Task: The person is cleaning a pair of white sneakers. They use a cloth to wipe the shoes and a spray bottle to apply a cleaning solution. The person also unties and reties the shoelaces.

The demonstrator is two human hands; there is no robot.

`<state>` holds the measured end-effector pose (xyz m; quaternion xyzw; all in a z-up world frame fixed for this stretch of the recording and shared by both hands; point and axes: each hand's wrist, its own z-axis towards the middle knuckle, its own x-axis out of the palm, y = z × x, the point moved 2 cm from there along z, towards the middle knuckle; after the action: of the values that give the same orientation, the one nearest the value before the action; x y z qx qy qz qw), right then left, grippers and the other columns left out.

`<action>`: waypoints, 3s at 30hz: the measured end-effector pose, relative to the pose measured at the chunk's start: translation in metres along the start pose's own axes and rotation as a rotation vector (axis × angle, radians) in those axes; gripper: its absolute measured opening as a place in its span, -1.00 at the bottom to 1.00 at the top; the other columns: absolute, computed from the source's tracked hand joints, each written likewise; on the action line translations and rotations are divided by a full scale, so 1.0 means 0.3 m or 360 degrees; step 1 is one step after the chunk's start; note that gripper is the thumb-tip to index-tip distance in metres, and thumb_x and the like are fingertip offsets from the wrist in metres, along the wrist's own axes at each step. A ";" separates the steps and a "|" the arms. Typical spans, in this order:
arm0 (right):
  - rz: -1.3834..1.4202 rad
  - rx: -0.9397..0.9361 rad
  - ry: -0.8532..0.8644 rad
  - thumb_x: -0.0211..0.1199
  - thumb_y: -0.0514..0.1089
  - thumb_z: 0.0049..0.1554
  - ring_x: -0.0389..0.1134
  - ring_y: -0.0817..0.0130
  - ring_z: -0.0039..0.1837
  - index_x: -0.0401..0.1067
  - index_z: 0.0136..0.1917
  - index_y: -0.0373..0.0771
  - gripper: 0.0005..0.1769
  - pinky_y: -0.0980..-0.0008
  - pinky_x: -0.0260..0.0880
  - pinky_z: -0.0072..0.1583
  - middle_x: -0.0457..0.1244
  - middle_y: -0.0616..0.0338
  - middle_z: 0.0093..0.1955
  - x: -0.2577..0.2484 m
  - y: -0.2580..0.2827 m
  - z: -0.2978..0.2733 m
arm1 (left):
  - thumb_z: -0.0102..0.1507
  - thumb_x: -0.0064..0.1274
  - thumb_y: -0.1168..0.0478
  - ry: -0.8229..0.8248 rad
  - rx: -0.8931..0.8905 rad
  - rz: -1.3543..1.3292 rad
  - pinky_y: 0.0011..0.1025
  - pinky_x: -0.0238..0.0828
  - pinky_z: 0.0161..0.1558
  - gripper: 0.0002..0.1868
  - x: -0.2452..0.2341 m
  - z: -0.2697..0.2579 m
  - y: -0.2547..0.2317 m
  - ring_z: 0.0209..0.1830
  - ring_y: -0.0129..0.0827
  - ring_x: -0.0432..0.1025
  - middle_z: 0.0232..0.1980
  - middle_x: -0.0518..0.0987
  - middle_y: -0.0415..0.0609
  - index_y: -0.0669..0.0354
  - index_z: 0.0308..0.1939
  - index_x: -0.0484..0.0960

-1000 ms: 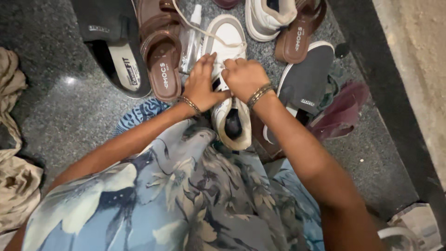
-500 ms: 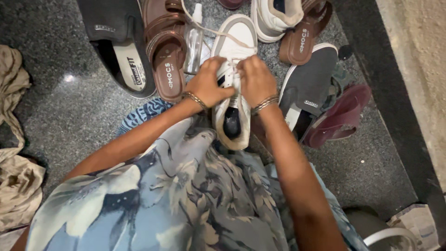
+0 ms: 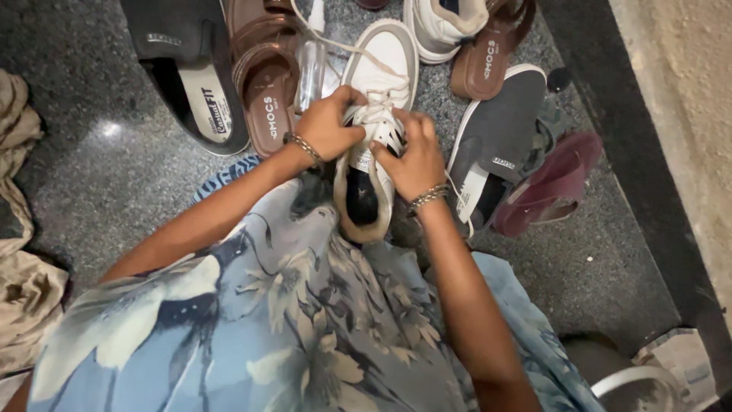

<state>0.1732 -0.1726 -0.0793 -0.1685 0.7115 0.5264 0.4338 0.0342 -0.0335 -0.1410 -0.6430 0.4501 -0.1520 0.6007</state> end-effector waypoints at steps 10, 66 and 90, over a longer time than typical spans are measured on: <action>-0.0260 0.0243 -0.0075 0.43 0.11 0.10 0.39 -0.01 0.04 0.45 0.00 -0.21 -0.60 0.07 0.39 0.03 0.29 0.02 0.14 0.063 -0.064 -0.034 | 0.08 0.15 0.19 0.0016 0.0052 -0.0030 -0.19 0.46 0.06 -0.44 0.008 0.005 -0.013 -0.01 0.06 0.57 -0.02 0.65 0.22 0.19 0.17 0.51; 0.0357 0.0646 0.0133 0.31 -0.07 0.17 0.47 0.46 -0.08 0.53 0.13 -0.26 -0.70 0.40 0.46 -0.04 0.47 0.13 -0.05 -0.318 -0.394 -0.190 | 0.44 -0.15 0.32 -0.0771 0.0644 -0.0313 -0.42 0.38 -0.07 -0.75 -0.619 0.347 0.116 -0.15 -0.37 0.46 -0.07 0.64 0.07 0.32 0.04 0.63; 0.0665 0.0586 -0.0570 0.32 -0.37 0.12 0.29 0.48 -0.07 0.54 0.17 -0.28 -0.68 0.48 0.32 -0.02 0.34 0.25 -0.03 -0.343 -0.642 -0.161 | 0.48 0.13 0.20 -0.0710 -0.0132 -0.1638 -0.24 0.49 0.17 -0.81 -0.524 0.272 0.225 0.05 -0.26 0.47 0.06 0.57 -0.07 0.17 0.12 0.54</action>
<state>0.3444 -0.3131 -0.1101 0.1576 0.7263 0.4878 0.4580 -0.0186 0.1467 -0.1670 -0.8193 -0.0541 -0.2680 0.5040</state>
